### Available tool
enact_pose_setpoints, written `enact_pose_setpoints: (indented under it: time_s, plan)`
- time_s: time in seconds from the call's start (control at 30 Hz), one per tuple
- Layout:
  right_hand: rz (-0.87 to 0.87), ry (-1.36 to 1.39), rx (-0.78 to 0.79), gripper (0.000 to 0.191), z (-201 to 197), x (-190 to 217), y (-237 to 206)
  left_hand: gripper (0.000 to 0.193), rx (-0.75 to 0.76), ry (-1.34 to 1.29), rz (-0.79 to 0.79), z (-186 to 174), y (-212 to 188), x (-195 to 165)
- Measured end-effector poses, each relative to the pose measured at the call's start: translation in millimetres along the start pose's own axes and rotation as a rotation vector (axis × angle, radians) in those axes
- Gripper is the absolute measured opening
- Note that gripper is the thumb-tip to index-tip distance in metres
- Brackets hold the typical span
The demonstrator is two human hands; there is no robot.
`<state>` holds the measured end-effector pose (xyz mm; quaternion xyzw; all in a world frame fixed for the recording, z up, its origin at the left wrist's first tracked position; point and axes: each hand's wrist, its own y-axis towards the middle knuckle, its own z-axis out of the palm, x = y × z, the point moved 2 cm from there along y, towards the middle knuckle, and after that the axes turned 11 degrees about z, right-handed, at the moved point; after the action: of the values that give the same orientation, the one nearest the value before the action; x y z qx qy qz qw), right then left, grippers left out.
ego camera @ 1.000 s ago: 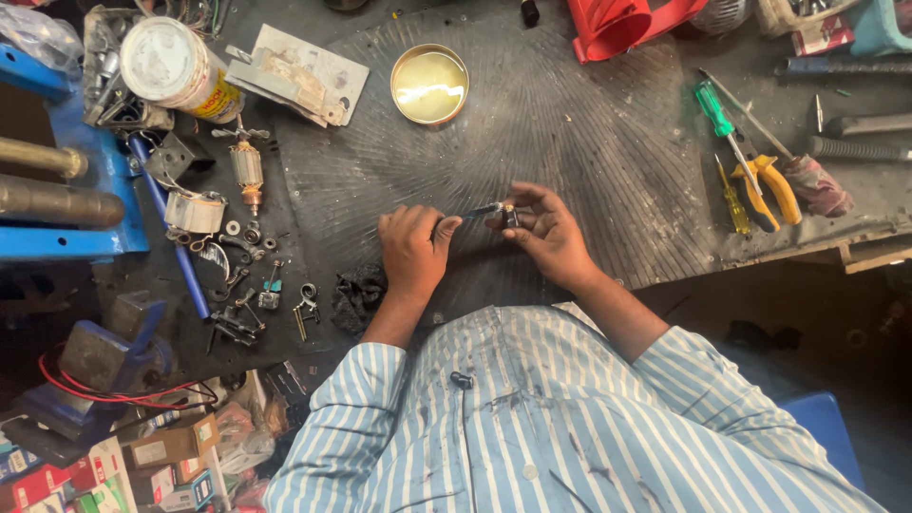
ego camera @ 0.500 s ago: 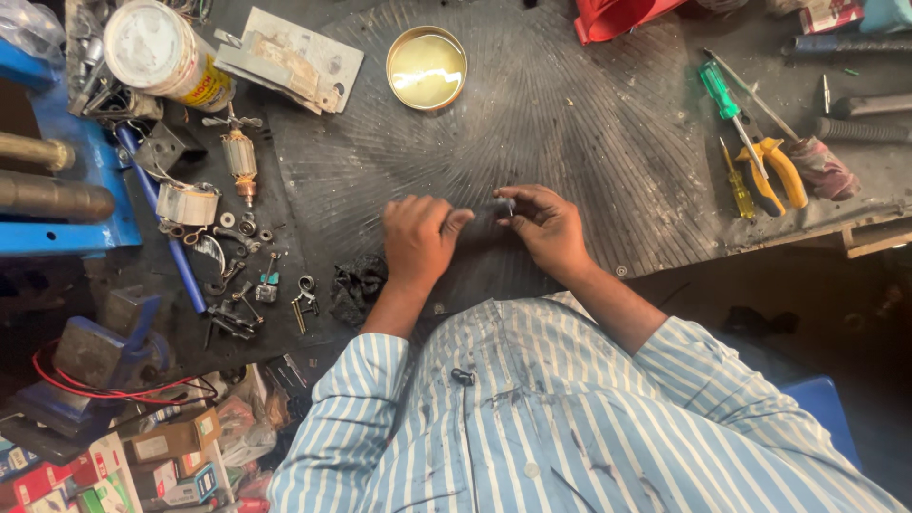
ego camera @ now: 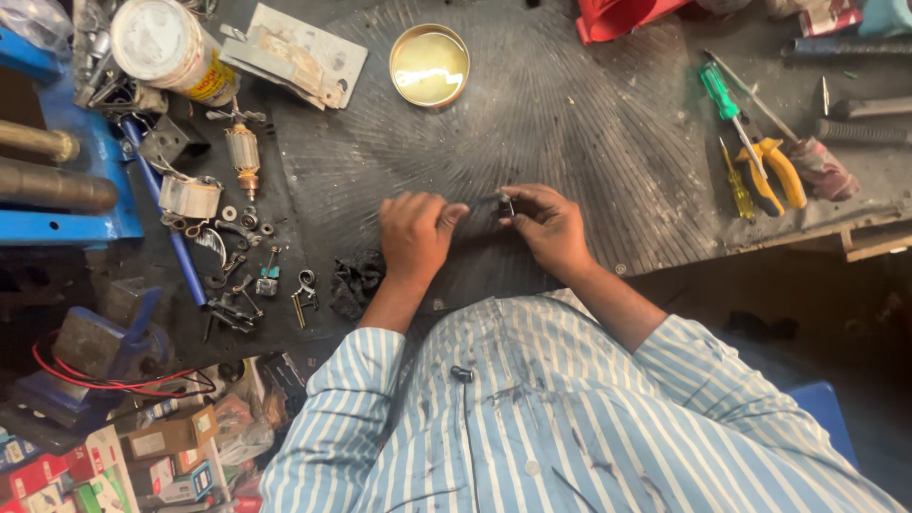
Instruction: The person sits at a cluttered repair workbench cleaning small metal components. They scrub the parts with a toothbrush, wipe and rub them with a dark cloth, dip a part in a small container of liquid, and set cleaned pieces on the bench.
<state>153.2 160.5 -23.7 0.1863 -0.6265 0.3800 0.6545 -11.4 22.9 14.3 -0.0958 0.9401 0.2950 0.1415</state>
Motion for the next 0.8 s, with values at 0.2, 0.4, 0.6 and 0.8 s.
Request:
enact_pose_setpoints:
  time_s: [0.2,0.4,0.6,0.8]
  plan:
    - [0.011,-0.014,0.046,0.038,2.4,3.6,-1.0,0.050,0.018,-0.018,0.097,-0.1,-0.2,0.4]
    - [-0.024,-0.136,-0.003,0.036,0.0,2.8,-1.6,0.053,0.043,-0.036,0.101,3.7,-2.7,1.4]
    - [-0.060,0.027,0.044,0.034,-0.5,-3.6,-0.5,0.050,0.009,-0.035,0.073,0.8,-2.1,1.6]
    - [-0.044,0.035,0.041,0.032,-1.5,-4.3,-0.1,0.047,0.002,-0.038,0.067,-2.2,-0.6,0.2]
